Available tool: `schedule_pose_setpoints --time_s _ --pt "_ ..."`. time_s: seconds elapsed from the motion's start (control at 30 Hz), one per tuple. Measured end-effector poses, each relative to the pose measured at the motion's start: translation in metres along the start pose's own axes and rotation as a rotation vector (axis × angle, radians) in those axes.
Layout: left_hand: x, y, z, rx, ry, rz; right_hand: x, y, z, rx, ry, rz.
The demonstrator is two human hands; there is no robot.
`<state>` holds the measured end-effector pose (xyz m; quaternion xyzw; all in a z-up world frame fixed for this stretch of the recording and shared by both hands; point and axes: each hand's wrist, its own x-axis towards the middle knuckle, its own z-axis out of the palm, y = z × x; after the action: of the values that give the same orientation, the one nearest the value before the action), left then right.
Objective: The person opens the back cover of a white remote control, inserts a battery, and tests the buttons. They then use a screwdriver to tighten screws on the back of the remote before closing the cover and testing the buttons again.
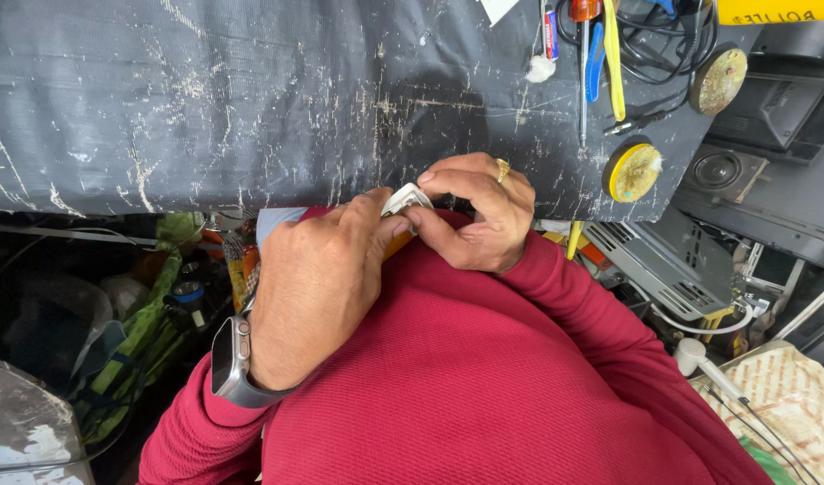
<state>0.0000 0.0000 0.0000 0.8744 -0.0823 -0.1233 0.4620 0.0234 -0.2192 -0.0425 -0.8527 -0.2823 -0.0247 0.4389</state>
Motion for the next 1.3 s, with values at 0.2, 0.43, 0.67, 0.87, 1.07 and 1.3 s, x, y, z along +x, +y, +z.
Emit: schedule_pose_setpoints --time_s 0.2,0.43,0.67,0.87,1.07,1.3 --pt "0.002 0.000 0.000 -0.018 0.046 0.004 0.007 -0.006 0.000 -0.137 0.058 -0.143" --pt "0.003 -0.002 0.006 -0.119 0.122 0.082 0.009 -0.011 -0.002 -0.197 0.050 -0.147" --pt "0.001 -0.006 0.014 -0.142 0.218 0.193 0.009 -0.009 -0.002 -0.198 0.080 -0.196" --pt "0.004 -0.006 0.014 -0.132 0.199 0.227 0.011 -0.008 -0.002 -0.222 0.088 -0.218" --pt "0.009 -0.007 0.018 -0.009 0.118 0.207 0.010 -0.005 0.000 -0.198 0.080 -0.217" --pt "0.013 -0.011 0.023 0.009 0.116 0.243 0.010 -0.005 -0.004 -0.187 0.065 -0.202"
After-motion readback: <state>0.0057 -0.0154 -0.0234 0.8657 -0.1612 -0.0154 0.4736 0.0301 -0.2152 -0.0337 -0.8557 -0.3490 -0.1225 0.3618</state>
